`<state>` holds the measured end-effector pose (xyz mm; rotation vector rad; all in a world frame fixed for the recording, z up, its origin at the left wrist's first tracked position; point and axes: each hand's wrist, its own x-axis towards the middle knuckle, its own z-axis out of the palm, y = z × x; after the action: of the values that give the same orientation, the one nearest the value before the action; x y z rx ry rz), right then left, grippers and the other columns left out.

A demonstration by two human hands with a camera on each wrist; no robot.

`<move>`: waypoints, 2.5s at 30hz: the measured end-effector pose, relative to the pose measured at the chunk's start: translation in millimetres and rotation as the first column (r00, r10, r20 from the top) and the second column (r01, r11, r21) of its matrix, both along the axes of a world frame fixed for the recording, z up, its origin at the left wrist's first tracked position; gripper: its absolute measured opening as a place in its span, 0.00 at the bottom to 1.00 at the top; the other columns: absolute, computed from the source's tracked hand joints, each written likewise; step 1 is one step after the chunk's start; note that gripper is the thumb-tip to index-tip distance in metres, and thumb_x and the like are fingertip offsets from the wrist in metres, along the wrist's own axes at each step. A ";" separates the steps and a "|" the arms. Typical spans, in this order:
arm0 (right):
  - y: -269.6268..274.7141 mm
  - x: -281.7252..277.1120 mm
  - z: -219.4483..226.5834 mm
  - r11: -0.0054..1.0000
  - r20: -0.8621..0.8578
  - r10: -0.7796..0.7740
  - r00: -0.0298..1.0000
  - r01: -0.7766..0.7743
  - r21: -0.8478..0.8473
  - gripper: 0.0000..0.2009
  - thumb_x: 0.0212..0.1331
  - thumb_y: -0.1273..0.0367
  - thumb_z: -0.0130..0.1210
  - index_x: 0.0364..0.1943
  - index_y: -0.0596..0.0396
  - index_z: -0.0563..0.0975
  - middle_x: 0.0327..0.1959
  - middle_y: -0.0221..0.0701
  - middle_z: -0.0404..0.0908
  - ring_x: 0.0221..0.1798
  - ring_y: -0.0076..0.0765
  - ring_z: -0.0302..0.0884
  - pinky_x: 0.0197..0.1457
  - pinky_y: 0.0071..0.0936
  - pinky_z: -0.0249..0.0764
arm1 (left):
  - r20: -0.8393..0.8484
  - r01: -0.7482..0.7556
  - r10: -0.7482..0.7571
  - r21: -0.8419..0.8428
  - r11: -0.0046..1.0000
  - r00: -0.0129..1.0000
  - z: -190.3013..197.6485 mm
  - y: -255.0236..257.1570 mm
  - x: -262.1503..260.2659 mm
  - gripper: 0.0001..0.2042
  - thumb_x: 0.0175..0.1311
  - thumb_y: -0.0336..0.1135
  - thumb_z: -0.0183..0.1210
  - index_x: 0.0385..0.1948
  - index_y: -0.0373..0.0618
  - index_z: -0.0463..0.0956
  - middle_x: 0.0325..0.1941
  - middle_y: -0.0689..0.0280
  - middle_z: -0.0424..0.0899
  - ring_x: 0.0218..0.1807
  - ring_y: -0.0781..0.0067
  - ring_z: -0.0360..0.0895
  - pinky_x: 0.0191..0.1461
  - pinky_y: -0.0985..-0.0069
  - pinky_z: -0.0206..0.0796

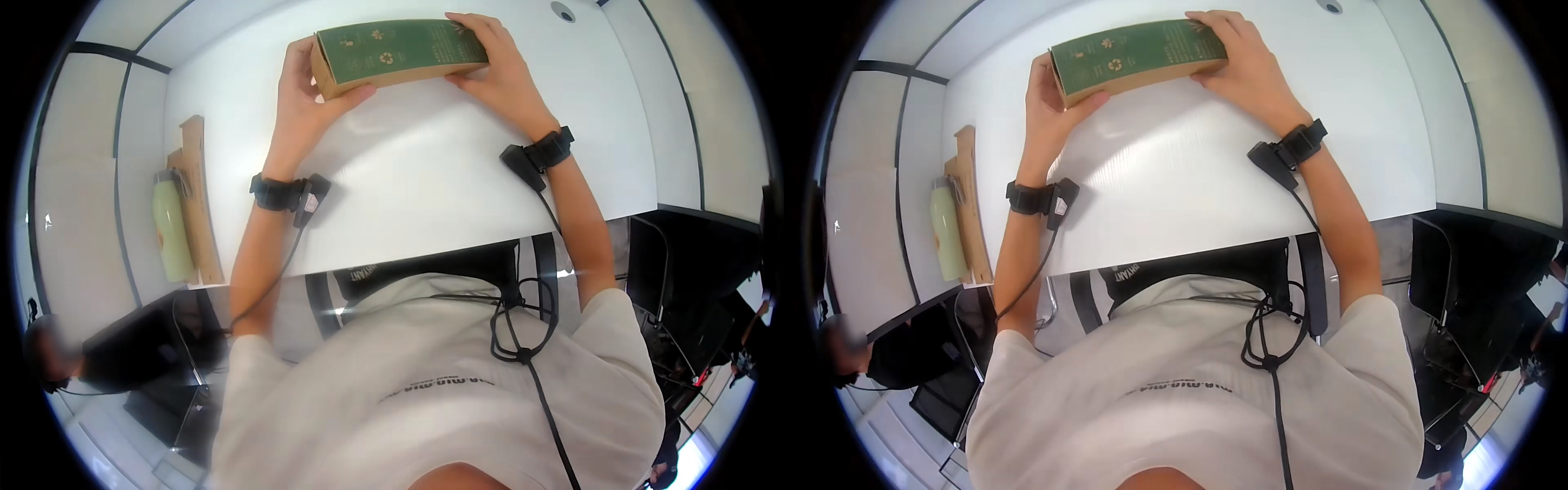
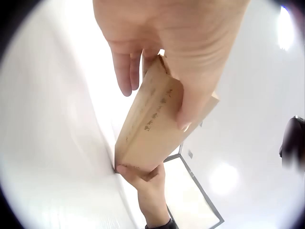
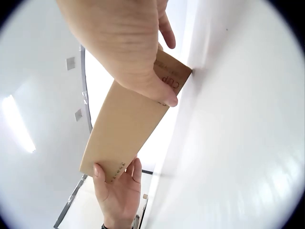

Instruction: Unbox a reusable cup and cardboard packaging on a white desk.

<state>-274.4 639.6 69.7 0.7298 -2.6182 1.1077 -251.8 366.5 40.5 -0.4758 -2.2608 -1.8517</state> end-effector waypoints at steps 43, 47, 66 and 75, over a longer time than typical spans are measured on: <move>4.3 -16.3 -28.9 0.999 -0.172 -0.003 0.985 0.009 0.031 0.31 0.39 0.66 0.76 0.53 0.46 0.74 0.53 0.27 0.77 0.58 0.41 0.72 0.61 0.37 0.73 | 0.284 -0.038 0.018 0.065 0.997 0.959 -0.8 -17.3 4.3 0.25 0.66 0.39 0.62 0.63 0.42 0.70 0.49 0.60 0.84 0.50 0.74 0.77 0.55 0.76 0.66; 2.2 -7.2 -15.7 0.998 -0.228 0.050 0.972 -0.042 0.038 0.38 0.36 0.65 0.76 0.60 0.42 0.74 0.62 0.25 0.75 0.65 0.41 0.69 0.71 0.40 0.65 | 0.181 -0.084 0.078 0.029 0.996 0.980 -9.3 -8.2 7.3 0.25 0.64 0.37 0.65 0.62 0.44 0.71 0.48 0.59 0.84 0.49 0.74 0.77 0.54 0.75 0.68; 2.9 -11.2 -26.6 0.984 -0.434 0.082 0.897 -0.005 0.177 0.29 0.38 0.64 0.72 0.52 0.41 0.78 0.52 0.21 0.81 0.56 0.36 0.70 0.69 0.42 0.55 | 0.120 0.005 -0.012 0.062 0.998 0.993 -5.0 7.8 17.3 0.27 0.59 0.35 0.68 0.60 0.42 0.70 0.53 0.57 0.81 0.54 0.65 0.80 0.54 0.70 0.77; 4.8 -11.5 -27.2 0.985 -0.449 0.078 0.890 0.000 0.171 0.29 0.39 0.65 0.72 0.52 0.41 0.78 0.51 0.21 0.81 0.57 0.36 0.70 0.71 0.47 0.52 | 0.120 0.045 -0.054 0.077 0.996 0.991 -6.8 4.2 17.2 0.24 0.61 0.35 0.64 0.59 0.45 0.70 0.55 0.57 0.81 0.57 0.64 0.79 0.58 0.67 0.74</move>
<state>-285.9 644.5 42.5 0.9491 -2.3110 0.6274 -234.6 370.7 33.7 -0.4215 -2.2651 -2.0342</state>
